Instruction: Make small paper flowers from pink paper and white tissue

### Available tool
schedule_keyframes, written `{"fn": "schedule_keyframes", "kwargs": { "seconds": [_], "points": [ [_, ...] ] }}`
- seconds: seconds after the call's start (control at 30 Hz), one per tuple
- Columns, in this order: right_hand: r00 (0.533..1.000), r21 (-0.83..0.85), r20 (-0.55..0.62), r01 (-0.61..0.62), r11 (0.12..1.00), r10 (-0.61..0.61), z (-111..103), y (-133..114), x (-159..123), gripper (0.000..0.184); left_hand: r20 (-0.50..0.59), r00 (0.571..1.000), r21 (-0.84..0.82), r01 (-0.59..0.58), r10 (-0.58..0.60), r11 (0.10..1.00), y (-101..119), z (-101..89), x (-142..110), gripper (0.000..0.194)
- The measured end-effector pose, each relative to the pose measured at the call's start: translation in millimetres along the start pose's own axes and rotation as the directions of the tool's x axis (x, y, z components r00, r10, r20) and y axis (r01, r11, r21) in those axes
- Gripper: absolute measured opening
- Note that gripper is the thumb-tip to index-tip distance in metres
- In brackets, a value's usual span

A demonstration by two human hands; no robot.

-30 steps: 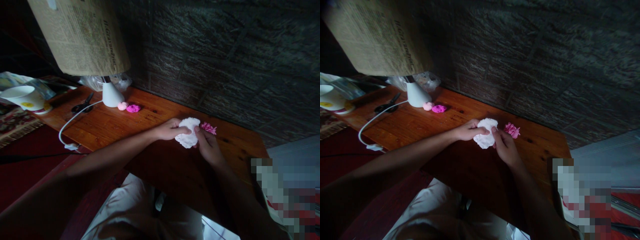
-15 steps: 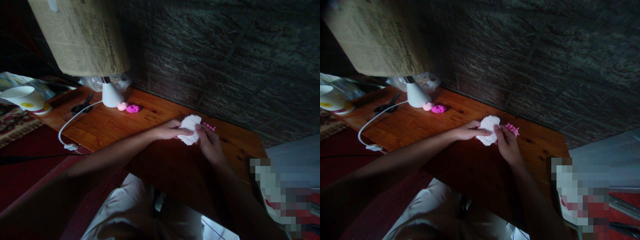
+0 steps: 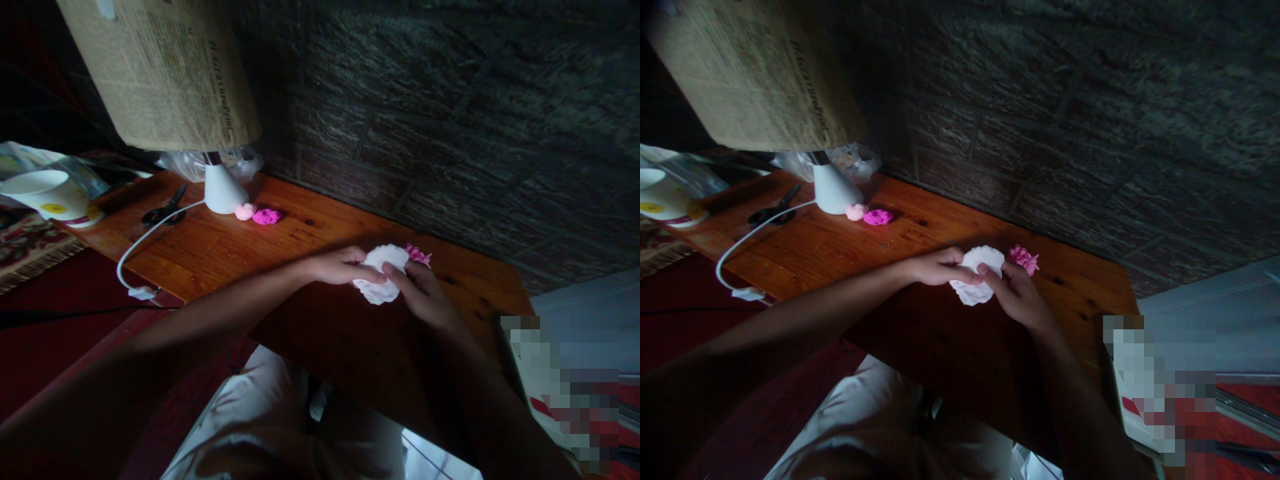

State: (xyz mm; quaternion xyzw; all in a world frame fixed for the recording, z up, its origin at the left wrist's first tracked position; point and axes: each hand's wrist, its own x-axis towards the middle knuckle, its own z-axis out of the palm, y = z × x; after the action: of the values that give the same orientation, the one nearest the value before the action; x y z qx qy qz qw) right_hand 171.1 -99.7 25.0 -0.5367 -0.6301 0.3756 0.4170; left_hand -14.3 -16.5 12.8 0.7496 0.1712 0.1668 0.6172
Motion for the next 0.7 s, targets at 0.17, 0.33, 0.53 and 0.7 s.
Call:
{"fn": "schedule_keyframes", "kwargs": {
  "seconds": [0.17, 0.33, 0.53, 0.7],
  "points": [
    [0.999, 0.029, -0.029, 0.016, 0.999, -0.016, 1.1, 1.4, 1.8, 0.043, -0.108, 0.991, -0.133, 0.062, -0.077, 0.989, 10.9, 4.1, -0.5, 0.037],
    [0.995, 0.092, -0.096, 0.017, 0.996, -0.008, 7.2, 5.6, 3.0, 0.039, -0.146, 0.985, -0.165, 0.071, -0.096, 0.984, 16.4, 7.5, -0.3, 0.032],
    [0.986, 0.124, -0.169, 0.01, 0.992, 0.011, 15.3, 5.6, 3.4, 0.042, -0.135, 0.991, -0.105, 0.005, -0.019, 0.994, 9.5, 5.9, 0.8, 0.035],
    [0.995, 0.116, -0.099, -0.02, 0.993, 0.031, 12.8, 3.1, 2.6, 0.051, -0.158, 0.987, -0.11, -0.023, 0.005, 0.994, 3.0, 1.8, 2.8, 0.032]
  ]
}}
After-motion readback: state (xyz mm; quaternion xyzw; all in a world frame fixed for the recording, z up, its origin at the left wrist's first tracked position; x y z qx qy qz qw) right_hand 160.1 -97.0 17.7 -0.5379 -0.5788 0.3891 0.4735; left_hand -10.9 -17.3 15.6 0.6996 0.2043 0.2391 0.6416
